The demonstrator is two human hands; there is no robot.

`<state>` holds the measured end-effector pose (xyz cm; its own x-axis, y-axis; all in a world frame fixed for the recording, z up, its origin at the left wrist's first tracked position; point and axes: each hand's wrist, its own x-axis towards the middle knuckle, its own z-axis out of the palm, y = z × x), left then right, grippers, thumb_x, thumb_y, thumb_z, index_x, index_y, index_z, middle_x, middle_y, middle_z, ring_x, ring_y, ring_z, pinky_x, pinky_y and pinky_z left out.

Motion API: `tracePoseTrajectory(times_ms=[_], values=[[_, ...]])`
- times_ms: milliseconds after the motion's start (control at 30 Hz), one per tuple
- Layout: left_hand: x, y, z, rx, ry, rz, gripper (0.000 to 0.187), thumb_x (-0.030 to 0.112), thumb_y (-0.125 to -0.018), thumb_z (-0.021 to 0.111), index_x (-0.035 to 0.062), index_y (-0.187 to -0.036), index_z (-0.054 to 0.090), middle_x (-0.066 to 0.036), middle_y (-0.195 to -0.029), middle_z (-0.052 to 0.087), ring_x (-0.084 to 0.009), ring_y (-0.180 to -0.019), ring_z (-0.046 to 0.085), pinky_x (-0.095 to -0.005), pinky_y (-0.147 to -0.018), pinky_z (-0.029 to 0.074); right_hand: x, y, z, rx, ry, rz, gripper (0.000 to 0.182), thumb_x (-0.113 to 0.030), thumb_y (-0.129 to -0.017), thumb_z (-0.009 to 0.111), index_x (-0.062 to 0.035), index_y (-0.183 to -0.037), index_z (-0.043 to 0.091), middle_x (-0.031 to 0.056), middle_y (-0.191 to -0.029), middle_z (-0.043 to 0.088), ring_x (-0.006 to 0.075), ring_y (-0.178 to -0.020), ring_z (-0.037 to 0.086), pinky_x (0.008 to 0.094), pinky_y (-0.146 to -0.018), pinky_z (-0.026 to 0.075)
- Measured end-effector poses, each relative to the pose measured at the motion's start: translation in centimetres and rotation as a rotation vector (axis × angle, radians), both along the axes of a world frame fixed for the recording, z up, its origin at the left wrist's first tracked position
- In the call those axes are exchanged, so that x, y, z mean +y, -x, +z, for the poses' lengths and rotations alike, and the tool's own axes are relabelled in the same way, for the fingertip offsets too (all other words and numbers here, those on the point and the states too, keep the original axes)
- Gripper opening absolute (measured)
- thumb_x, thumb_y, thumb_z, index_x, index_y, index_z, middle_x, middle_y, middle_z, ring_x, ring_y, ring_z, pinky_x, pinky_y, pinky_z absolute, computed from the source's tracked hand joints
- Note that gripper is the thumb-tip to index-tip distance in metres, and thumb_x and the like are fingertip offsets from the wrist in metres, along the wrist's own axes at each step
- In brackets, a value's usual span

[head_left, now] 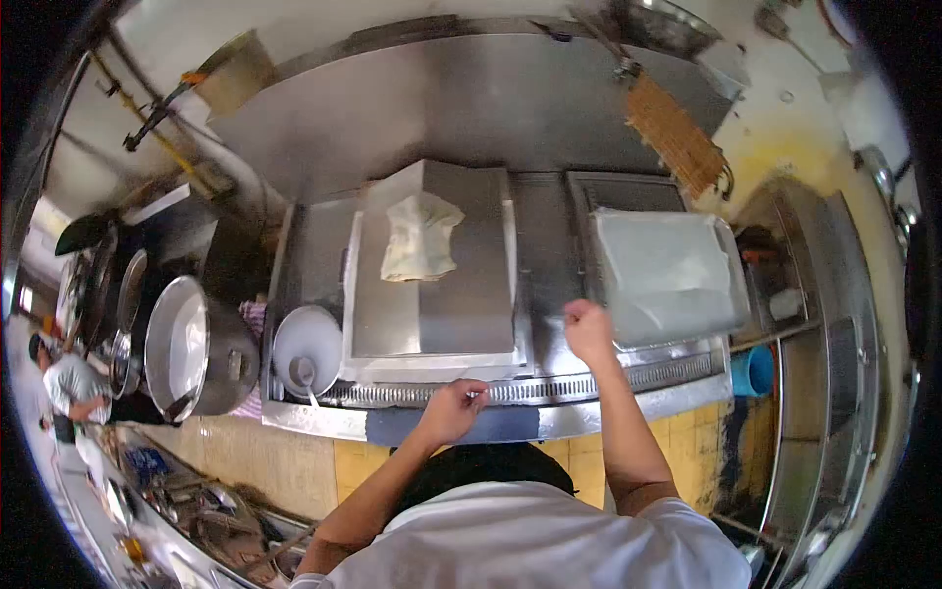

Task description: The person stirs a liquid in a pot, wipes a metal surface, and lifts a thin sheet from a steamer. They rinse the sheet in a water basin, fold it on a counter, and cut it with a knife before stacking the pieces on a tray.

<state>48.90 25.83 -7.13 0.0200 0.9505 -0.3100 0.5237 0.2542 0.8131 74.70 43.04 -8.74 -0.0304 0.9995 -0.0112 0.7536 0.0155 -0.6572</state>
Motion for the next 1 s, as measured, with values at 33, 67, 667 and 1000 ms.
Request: tracePoseTrajectory(times_ms=[33, 67, 667, 1000], values=[[0.0, 0.5, -0.1, -0.004, -0.052, 0.035, 0.026, 0.02, -0.095, 0.071, 0.0065, -0.117, 0.073, -0.017, -0.096, 0.075, -0.0209, -0.078, 0.07, -0.0346, -0.074, 0.056, 0.3, 2.9, 1.5, 0.107, 0.03, 0.091, 0.029, -0.012, -0.085, 0.066, -0.0048, -0.112, 0.072, 0.0204, -0.1, 0.074, 0.0346, -0.094, 0.073, 0.0431, -0.084, 0.057], [-0.1, 0.9, -0.3, -0.006, -0.103, 0.07, 0.025, 0.02, -0.095, 0.071, 0.0059, -0.116, 0.072, -0.017, -0.095, 0.075, -0.0206, -0.078, 0.07, -0.0342, -0.074, 0.056, 0.7, 5.8, 3.0, 0.212, 0.064, 0.182, 0.03, -0.009, -0.086, 0.066, -0.0035, -0.116, 0.071, 0.0184, -0.103, 0.075, 0.0319, -0.098, 0.073, 0.0404, -0.086, 0.057], [-14.0, 10.6, 0.3, -0.043, -0.008, 0.746, 0.025, 0.017, -0.096, 0.07, 0.0004, -0.115, 0.072, -0.015, -0.097, 0.076, -0.0195, -0.08, 0.071, -0.0325, -0.074, 0.056, 12.2, 31.4, 3.9, -0.054, 0.102, 0.094, 0.051, -0.036, -0.082, 0.067, -0.0026, -0.121, 0.068, 0.0255, -0.121, 0.069, 0.0434, -0.113, 0.066, 0.0494, -0.097, 0.053], [-18.5, 12.3, 0.0, -0.178, -0.117, 0.891, 0.025, 0.016, -0.098, 0.068, 0.0007, -0.118, 0.071, -0.01, -0.095, 0.075, -0.0128, -0.081, 0.067, -0.0306, -0.073, 0.054, 7.5, 30.9, 7.9, 0.034, -0.193, 0.086, 0.042, -0.027, -0.085, 0.067, 0.0024, -0.115, 0.062, 0.0284, -0.109, 0.07, 0.0471, -0.104, 0.067, 0.0533, -0.094, 0.051]])
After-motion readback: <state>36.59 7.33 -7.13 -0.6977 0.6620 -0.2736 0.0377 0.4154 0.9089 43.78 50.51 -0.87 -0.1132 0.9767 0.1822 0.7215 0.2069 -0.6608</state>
